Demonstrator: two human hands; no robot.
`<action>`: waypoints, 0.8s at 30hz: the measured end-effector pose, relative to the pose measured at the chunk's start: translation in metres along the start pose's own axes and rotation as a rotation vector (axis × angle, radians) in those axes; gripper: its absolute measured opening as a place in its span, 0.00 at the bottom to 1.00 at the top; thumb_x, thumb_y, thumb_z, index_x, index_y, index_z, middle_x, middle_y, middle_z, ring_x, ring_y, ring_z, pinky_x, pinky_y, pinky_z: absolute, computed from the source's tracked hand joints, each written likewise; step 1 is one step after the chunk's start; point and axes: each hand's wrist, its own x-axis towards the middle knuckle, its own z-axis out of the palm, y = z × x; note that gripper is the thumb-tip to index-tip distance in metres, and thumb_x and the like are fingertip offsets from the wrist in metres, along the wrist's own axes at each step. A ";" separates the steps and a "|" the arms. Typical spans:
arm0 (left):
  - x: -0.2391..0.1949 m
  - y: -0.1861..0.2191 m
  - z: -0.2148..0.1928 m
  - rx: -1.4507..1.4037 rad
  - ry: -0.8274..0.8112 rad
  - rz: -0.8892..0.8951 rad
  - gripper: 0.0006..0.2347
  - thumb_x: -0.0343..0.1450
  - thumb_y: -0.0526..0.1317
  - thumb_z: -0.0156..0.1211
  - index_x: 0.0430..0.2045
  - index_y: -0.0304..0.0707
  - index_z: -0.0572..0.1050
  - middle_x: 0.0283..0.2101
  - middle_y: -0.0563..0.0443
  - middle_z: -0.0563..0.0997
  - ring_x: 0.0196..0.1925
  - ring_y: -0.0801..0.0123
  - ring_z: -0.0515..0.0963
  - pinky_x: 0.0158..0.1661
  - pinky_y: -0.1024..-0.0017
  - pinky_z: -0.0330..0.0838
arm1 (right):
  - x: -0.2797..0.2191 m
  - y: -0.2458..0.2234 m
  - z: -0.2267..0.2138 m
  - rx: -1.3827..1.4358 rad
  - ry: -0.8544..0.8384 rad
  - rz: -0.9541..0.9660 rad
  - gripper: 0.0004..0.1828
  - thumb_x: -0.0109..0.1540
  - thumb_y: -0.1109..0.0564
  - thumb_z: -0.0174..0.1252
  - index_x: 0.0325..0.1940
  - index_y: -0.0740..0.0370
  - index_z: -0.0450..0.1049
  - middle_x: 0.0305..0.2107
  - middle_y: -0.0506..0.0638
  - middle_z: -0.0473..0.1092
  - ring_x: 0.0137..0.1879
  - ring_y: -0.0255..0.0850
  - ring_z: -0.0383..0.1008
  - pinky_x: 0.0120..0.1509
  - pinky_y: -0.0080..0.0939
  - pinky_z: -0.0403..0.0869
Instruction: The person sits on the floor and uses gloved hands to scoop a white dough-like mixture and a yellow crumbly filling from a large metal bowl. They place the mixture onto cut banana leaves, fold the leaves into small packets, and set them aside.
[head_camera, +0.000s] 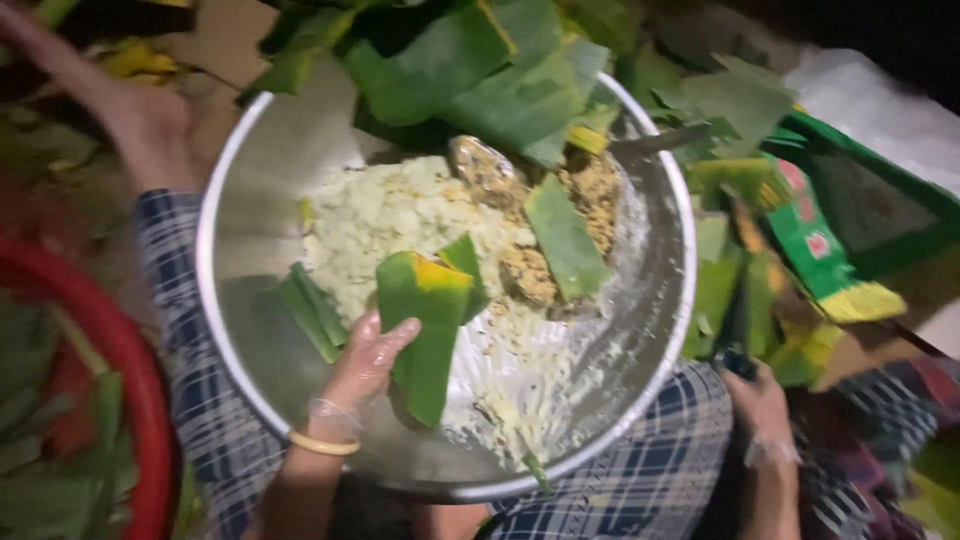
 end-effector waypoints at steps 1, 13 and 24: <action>-0.006 0.005 0.002 -0.126 -0.011 -0.035 0.17 0.69 0.35 0.59 0.53 0.33 0.74 0.50 0.41 0.83 0.52 0.57 0.82 0.53 0.64 0.77 | 0.007 0.016 0.001 0.077 0.043 -0.059 0.34 0.59 0.50 0.64 0.67 0.66 0.68 0.49 0.64 0.73 0.54 0.49 0.72 0.59 0.45 0.67; -0.036 0.048 0.018 -0.197 -0.310 0.052 0.17 0.68 0.36 0.60 0.51 0.35 0.74 0.53 0.47 0.81 0.57 0.63 0.79 0.60 0.64 0.70 | -0.131 -0.080 0.005 0.282 0.308 -0.278 0.17 0.66 0.54 0.58 0.57 0.63 0.70 0.41 0.64 0.70 0.46 0.58 0.73 0.52 0.58 0.75; -0.065 0.039 0.030 -0.041 -0.523 -0.049 0.14 0.71 0.33 0.56 0.51 0.29 0.77 0.48 0.41 0.86 0.45 0.57 0.87 0.45 0.66 0.85 | -0.186 -0.019 0.039 0.443 -0.744 0.302 0.11 0.63 0.55 0.57 0.37 0.67 0.76 0.33 0.61 0.70 0.39 0.48 0.70 0.50 0.35 0.63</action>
